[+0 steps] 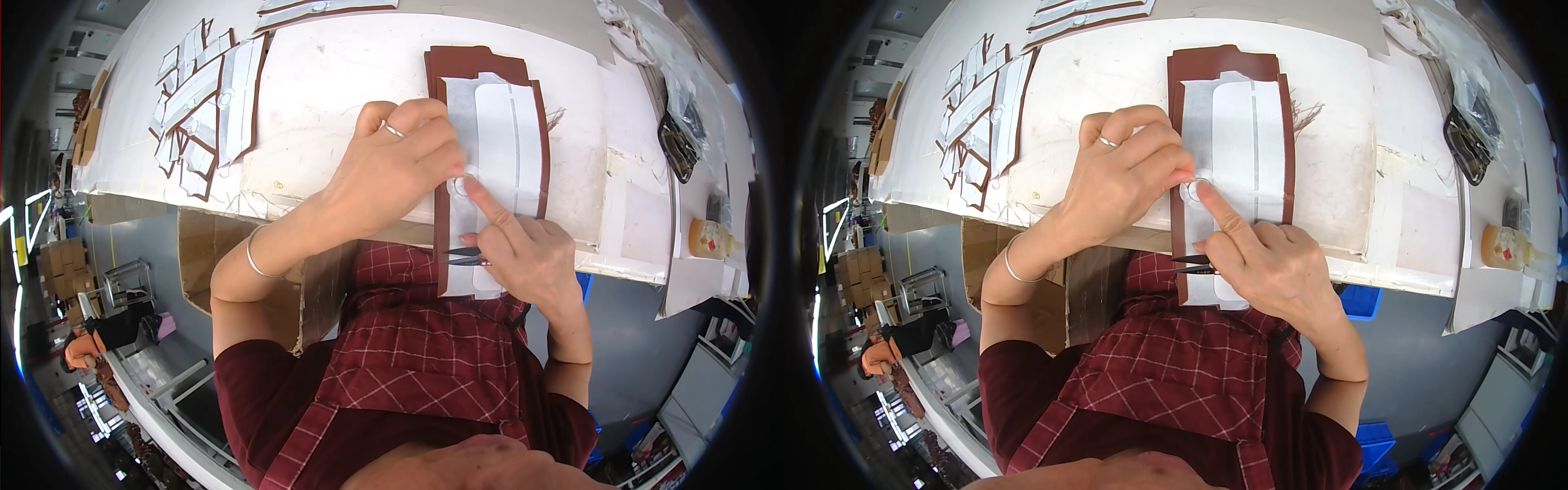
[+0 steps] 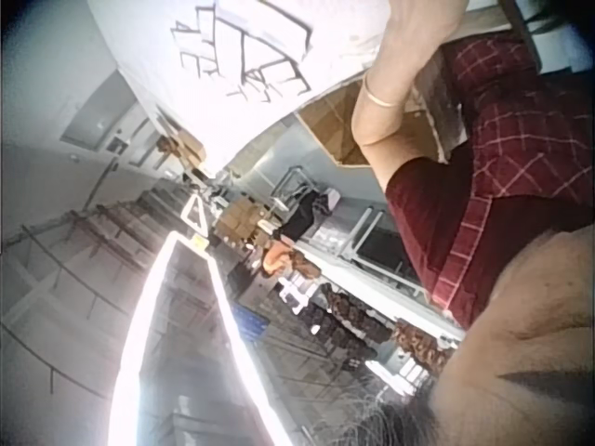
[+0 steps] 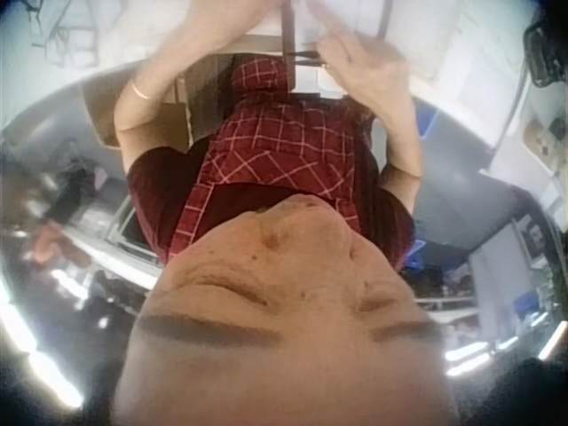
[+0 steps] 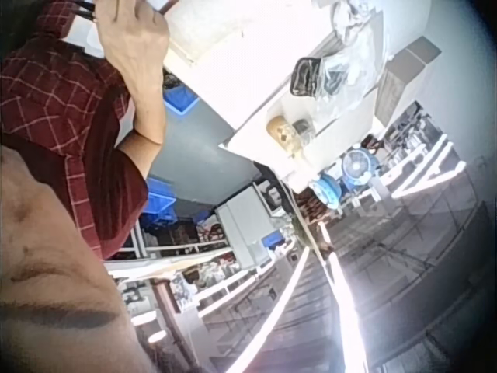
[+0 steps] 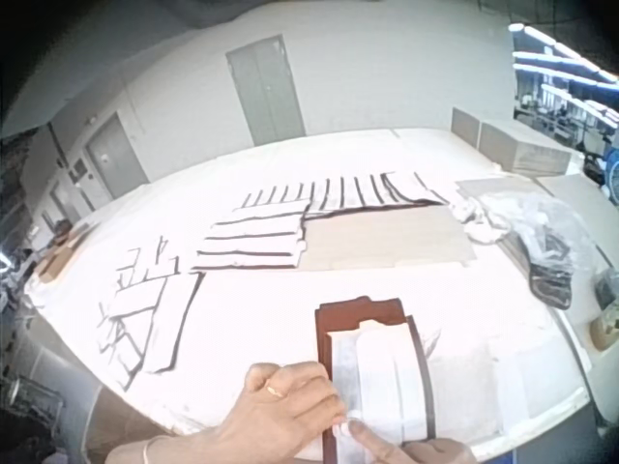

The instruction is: The recorder is assembling leather goods by aligning components with templates and trimming excess material.

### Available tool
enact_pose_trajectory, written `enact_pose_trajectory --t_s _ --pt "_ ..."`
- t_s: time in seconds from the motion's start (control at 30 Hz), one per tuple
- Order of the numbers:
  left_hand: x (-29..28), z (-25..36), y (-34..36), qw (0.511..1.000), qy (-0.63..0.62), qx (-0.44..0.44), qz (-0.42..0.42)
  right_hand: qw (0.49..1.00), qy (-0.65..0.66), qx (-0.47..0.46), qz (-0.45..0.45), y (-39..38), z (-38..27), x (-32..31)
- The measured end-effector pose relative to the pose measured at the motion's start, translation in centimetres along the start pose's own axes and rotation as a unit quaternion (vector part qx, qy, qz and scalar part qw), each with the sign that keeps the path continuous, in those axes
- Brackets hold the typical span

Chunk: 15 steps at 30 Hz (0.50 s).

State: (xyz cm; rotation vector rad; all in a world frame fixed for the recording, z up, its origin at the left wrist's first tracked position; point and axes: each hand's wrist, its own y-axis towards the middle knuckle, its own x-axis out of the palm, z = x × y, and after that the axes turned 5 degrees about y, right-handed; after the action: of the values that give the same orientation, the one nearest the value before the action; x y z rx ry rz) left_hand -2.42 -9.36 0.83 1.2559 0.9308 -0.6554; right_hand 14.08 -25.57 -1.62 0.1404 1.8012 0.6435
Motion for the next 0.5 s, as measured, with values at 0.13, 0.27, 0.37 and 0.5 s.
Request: enact_pose_trajectory --t_s 0.13,0.27,0.37,0.5 --pt "-0.5 0.5 -0.8 1.000 -0.021 0.013 -0.012 1.000 -0.028 -0.007 0.000 -0.2 0.0 0.1" --pt "-0.4 -0.1 -1.7 0.996 -0.025 -0.082 -0.014 1.000 -0.025 -0.005 -0.003 0.2 -0.2 -0.1" --pt "-0.7 0.5 -1.2 0.995 -0.023 -0.092 0.009 1.000 -0.022 0.001 0.001 0.0 0.0 0.1" --pt "-0.7 1.5 -0.3 0.999 -0.020 -0.030 -0.036 1.000 -0.021 -0.004 0.019 -0.3 0.1 0.5"
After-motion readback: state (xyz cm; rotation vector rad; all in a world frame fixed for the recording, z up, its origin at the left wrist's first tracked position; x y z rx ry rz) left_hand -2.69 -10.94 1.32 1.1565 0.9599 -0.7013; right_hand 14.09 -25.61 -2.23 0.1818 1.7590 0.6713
